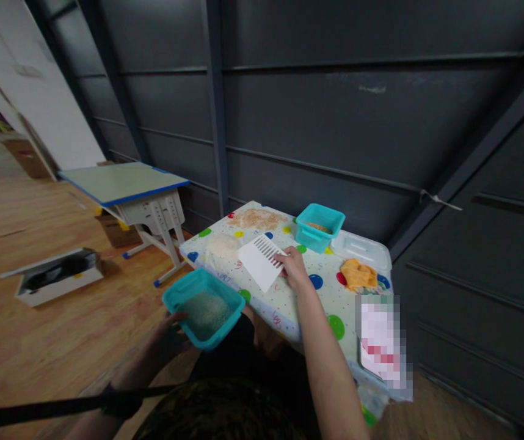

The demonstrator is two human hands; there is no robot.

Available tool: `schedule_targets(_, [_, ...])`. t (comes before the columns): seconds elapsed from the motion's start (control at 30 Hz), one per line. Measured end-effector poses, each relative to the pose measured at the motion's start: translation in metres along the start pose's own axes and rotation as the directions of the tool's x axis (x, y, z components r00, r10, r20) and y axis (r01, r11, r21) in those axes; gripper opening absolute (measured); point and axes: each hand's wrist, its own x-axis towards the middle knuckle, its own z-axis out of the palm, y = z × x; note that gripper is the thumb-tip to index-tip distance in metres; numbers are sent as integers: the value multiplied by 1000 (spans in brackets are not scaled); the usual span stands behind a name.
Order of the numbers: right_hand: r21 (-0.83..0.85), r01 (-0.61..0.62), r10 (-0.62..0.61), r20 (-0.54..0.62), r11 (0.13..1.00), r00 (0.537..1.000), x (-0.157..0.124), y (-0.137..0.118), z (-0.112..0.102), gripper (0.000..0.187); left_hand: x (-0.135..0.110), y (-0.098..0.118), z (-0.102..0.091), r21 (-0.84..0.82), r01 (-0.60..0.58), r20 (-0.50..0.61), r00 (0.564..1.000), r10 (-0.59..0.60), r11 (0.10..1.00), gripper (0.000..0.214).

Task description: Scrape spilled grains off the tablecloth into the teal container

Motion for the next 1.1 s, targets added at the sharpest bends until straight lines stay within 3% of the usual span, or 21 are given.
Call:
schedule_targets(0.13, [5,15,-16,109,1000,994,-4,3,9,43,6,-2,-3,63,-31,-10,999,32,998,85])
schedule_targets(0.33, [28,17,-20,130,999,991,-9,3,16,43,12,-4,-9,172,-58,-29,998,64,983,76])
schedule_targets(0.47, [41,-11,3,209,999,978,-13,5,22,46,14,-5,-12,247,-96,-18,994,104,964,69])
schedule_targets(0.63, [47,16,-26,219,999,975,-12,10,27,52,19,-5,-16,269,-121,19,993,121,955,66])
schedule_targets(0.8, [63,22,-41,331,998,943,-12,14,26,57,20,-5,-17,262,-112,15,994,112,959,67])
schedule_targets(0.93, [118,39,-64,223,992,973,-6,12,20,56,14,-4,-15,253,-139,39,990,133,957,60])
schedule_targets(1.03, [129,114,-116,11,985,993,6,12,13,52,10,-1,-15,252,-135,37,991,130,958,60])
schedule_targets(1.1, [59,210,-201,-132,976,971,15,16,7,50,10,1,-16,264,-140,53,990,131,954,56])
